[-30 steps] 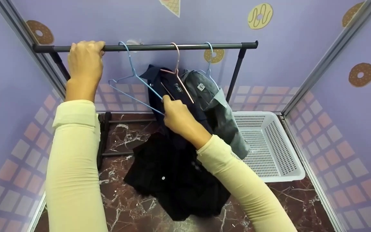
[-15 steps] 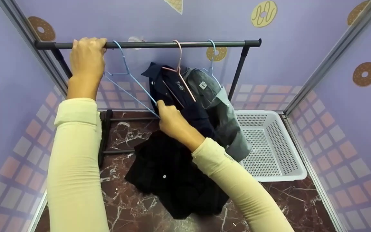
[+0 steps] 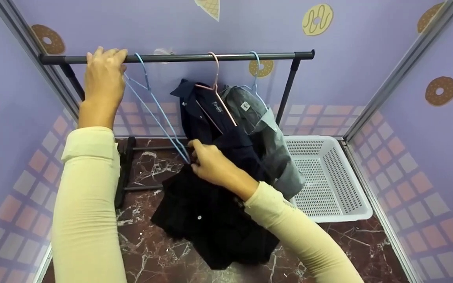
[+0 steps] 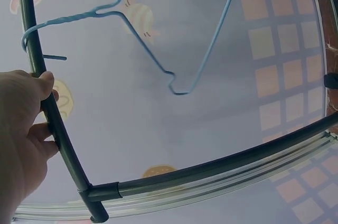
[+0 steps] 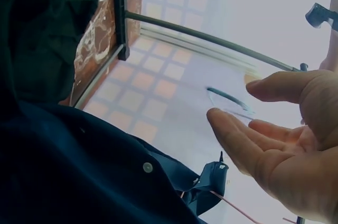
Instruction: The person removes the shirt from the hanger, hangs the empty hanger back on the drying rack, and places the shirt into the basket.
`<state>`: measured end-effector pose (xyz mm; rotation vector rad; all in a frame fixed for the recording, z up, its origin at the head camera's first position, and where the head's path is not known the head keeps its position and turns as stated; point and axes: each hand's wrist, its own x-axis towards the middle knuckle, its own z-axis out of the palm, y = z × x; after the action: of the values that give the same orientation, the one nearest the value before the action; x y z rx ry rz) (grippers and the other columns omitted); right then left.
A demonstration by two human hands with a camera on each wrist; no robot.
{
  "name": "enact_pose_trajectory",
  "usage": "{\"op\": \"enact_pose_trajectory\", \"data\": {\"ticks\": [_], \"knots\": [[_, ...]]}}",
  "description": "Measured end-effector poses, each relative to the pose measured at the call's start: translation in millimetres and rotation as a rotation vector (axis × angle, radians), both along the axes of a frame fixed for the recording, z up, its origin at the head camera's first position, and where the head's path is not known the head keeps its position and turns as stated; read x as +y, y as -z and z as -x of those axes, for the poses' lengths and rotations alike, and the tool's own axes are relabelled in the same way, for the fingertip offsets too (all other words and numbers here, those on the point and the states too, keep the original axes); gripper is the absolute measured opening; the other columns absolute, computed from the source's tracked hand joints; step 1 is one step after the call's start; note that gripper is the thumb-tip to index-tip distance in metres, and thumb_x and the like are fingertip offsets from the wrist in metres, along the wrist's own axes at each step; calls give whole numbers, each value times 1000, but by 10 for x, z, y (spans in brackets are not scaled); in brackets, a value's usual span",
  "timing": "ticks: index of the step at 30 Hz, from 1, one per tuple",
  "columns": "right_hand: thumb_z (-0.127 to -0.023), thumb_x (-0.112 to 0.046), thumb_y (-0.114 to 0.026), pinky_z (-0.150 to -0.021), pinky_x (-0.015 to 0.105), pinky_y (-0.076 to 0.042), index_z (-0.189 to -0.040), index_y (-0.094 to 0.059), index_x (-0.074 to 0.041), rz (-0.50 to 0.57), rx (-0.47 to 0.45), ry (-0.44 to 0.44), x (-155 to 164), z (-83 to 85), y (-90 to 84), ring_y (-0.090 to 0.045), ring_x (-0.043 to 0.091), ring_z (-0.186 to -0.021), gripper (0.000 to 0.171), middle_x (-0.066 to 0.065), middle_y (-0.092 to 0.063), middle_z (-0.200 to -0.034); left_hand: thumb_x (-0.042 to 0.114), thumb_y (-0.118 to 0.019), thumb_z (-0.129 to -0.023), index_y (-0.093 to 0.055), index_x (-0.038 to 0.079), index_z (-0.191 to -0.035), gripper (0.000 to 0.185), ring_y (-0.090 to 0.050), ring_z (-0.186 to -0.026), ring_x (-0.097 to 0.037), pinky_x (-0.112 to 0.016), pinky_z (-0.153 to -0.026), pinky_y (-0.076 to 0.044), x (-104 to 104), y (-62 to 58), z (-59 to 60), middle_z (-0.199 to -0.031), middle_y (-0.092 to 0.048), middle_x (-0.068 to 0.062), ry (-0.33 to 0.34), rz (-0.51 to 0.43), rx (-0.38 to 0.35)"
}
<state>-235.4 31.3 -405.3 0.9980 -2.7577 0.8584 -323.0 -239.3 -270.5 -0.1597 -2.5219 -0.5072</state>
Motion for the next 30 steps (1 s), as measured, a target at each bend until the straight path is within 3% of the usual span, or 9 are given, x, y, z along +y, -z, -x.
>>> {"op": "enact_pose_trajectory", "data": {"ticks": [5, 8, 10, 17, 23, 30], "knots": [[-91, -4, -71, -86, 31, -62, -133, -55, -1, 35, 17, -52, 110, -106, 59, -74, 23, -97, 45, 14, -74, -110, 4, -51, -106, -38, -2, -156, 52, -21, -156, -45, -53, -130, -9, -53, 41, -53, -164, -33, -24, 12, -45, -49], [-92, -5, -70, -89, 30, -61, -133, -55, -1, 69, 32, -80, 214, -161, 96, -73, 23, -100, 44, 13, -72, -115, 11, -49, -108, -23, 0, -162, 61, -9, -160, -38, -42, -131, -2, -70, 77, -90, -171, -15, -21, 8, -95, -51], [-93, -6, -70, -93, 31, -59, -134, -56, -1, 86, 51, -91, 297, -200, 128, -71, 24, -104, 44, 14, -70, -122, 15, -49, -108, -19, 1, -164, 64, -5, -160, -36, -39, -131, 0, -63, 92, -126, -172, -10, -19, 10, -106, -33], [-93, -7, -70, -99, 32, -57, -137, -58, 0, 184, 183, -95, 597, -336, 252, -64, 22, -120, 46, 12, -63, -137, 30, -46, -109, -25, 6, -163, 63, -7, -161, -33, -37, -131, 1, 97, 97, -333, -171, -14, -17, 77, -63, 54], [-93, -6, -70, -104, 34, -54, -137, -60, -3, 262, 261, -122, 835, -414, 315, -57, 19, -134, 45, 10, -61, -143, 39, -43, -109, -24, 7, -163, 66, -8, -161, -30, -35, -131, -1, 325, 90, -570, -172, -14, -11, 163, -16, 59], [-93, 0, -67, -105, 32, -54, -133, -62, -1, 380, 261, -198, 1106, -467, 531, -60, 25, -130, 41, 16, -62, -141, 40, -44, -109, -27, 5, -162, 66, -14, -160, -36, -42, -132, -8, 518, 260, -930, -171, -19, -17, 246, 15, 55]]}}
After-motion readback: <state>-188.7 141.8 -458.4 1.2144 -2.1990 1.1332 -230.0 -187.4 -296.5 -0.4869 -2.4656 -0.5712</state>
